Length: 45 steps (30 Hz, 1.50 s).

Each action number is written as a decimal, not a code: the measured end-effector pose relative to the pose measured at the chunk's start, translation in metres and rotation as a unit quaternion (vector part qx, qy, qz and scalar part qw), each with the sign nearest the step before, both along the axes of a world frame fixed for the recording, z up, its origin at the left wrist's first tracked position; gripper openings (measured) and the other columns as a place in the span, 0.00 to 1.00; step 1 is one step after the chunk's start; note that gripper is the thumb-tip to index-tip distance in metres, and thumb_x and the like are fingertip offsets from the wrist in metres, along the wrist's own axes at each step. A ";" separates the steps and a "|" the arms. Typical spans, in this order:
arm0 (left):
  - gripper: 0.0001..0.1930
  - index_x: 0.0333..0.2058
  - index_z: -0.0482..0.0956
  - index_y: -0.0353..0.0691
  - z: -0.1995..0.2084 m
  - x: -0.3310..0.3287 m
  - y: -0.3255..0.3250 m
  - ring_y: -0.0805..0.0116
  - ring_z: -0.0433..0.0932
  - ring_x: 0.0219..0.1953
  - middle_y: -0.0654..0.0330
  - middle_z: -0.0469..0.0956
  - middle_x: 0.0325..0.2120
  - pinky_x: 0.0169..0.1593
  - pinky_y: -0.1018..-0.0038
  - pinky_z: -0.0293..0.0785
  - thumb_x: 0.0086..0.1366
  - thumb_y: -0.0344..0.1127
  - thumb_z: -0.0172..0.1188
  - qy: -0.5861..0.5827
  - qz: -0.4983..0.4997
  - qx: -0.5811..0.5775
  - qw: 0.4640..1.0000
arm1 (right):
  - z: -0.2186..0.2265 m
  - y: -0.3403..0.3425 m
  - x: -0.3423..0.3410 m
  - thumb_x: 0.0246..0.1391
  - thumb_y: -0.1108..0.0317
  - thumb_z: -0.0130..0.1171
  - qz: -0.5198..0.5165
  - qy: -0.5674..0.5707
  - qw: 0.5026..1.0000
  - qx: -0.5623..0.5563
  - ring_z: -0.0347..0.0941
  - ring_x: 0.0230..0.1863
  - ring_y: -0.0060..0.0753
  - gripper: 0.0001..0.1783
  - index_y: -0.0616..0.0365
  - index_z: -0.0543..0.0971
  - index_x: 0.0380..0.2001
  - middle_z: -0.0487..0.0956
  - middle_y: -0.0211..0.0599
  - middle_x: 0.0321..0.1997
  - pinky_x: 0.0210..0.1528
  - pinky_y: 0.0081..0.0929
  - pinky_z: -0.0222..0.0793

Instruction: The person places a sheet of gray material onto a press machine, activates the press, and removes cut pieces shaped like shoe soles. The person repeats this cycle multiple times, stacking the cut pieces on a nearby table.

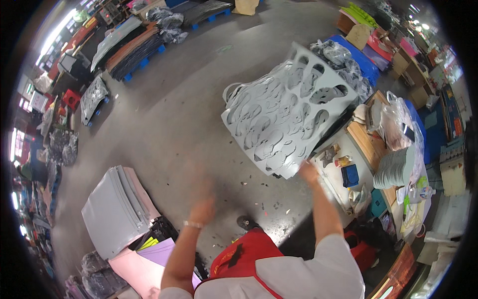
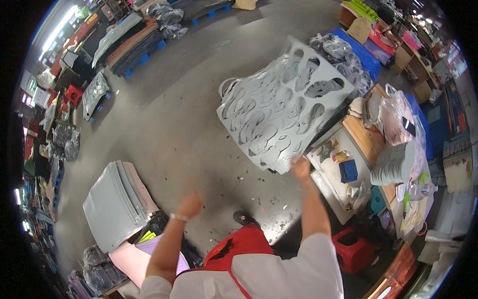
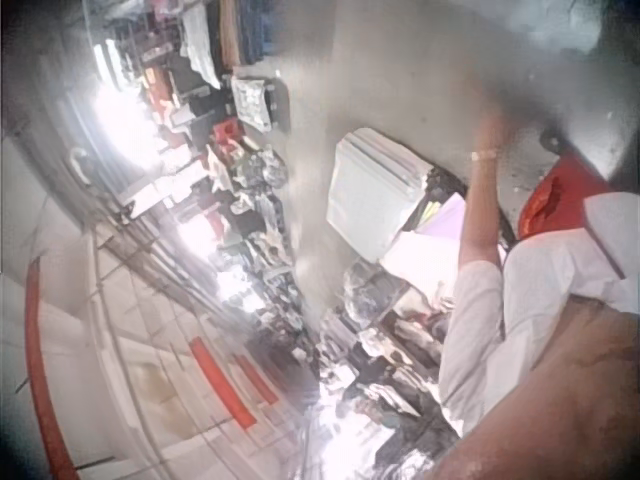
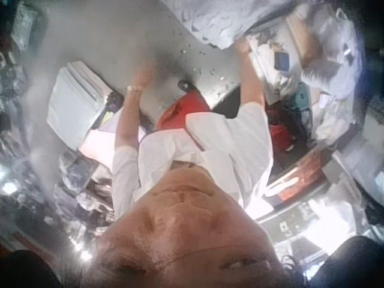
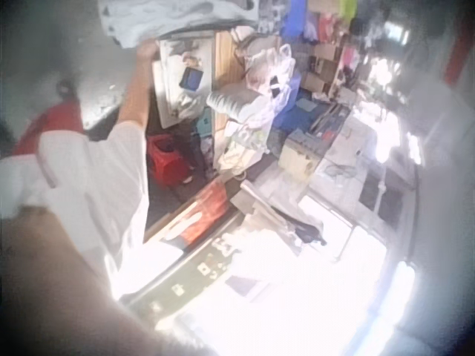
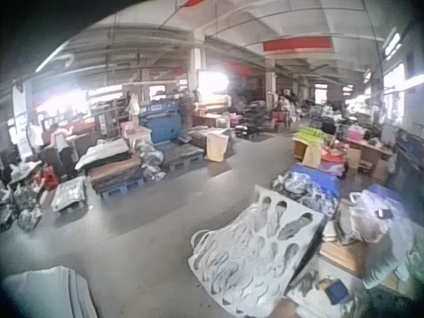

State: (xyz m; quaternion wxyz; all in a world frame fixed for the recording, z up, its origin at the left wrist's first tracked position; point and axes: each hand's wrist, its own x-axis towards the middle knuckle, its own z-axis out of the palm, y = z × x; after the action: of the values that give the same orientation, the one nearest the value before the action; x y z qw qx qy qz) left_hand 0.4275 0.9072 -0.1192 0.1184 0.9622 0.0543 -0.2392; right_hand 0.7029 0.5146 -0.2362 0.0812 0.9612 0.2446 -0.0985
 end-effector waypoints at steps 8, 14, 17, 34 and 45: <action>0.09 0.34 0.79 0.47 -0.131 -0.414 -0.038 0.61 0.80 0.25 0.55 0.79 0.22 0.27 0.66 0.74 0.59 0.40 0.53 0.288 0.528 -0.208 0.771 | -0.066 0.068 -0.278 0.47 0.55 0.63 -0.150 0.530 0.796 0.250 0.79 0.29 0.34 0.22 0.61 0.79 0.41 0.81 0.44 0.27 0.34 0.31 0.73; 0.17 0.30 0.76 0.36 -0.129 -0.437 -0.040 0.45 0.76 0.32 0.43 0.77 0.27 0.38 0.57 0.70 0.59 0.43 0.43 -0.008 0.687 -0.194 0.701 | -0.042 0.153 -0.219 0.56 0.62 0.56 -0.167 0.562 0.776 0.235 0.76 0.25 0.26 0.12 0.58 0.75 0.39 0.79 0.36 0.27 0.27 0.21 0.71; 0.15 0.28 0.75 0.34 -0.132 -0.424 0.009 0.71 0.73 0.23 0.60 0.77 0.21 0.30 0.71 0.70 0.64 0.42 0.49 -0.096 0.759 -0.332 0.552 | -0.015 0.210 -0.207 0.58 0.62 0.55 -0.225 0.514 0.782 0.272 0.76 0.25 0.27 0.11 0.57 0.74 0.40 0.78 0.36 0.27 0.26 0.21 0.71; 0.22 0.43 0.76 0.28 -0.332 -0.392 0.442 0.48 0.77 0.44 0.42 0.78 0.40 0.50 0.64 0.70 0.53 0.37 0.52 -0.260 0.922 -0.189 0.214 | 0.123 0.382 -0.416 0.56 0.74 0.55 -0.192 0.533 0.823 0.044 0.78 0.36 0.30 0.18 0.64 0.71 0.50 0.80 0.43 0.35 0.41 0.24 0.74; 0.18 0.28 0.65 0.40 -0.295 -0.404 0.490 0.73 0.58 0.14 0.64 0.58 0.15 0.15 0.79 0.50 0.59 0.48 0.61 -0.315 0.805 -0.421 -0.275 | 0.117 0.389 -0.428 0.55 0.73 0.57 -0.278 0.486 0.827 0.056 0.77 0.32 0.27 0.17 0.64 0.72 0.48 0.81 0.40 0.33 0.35 0.21 0.73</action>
State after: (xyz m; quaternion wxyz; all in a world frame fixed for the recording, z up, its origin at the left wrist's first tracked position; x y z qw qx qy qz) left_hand 0.0230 1.3974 -0.4146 -0.5823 0.2827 -0.6218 -0.4409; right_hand 0.2750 0.9034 -0.1188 -0.1332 0.8194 -0.0199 -0.5572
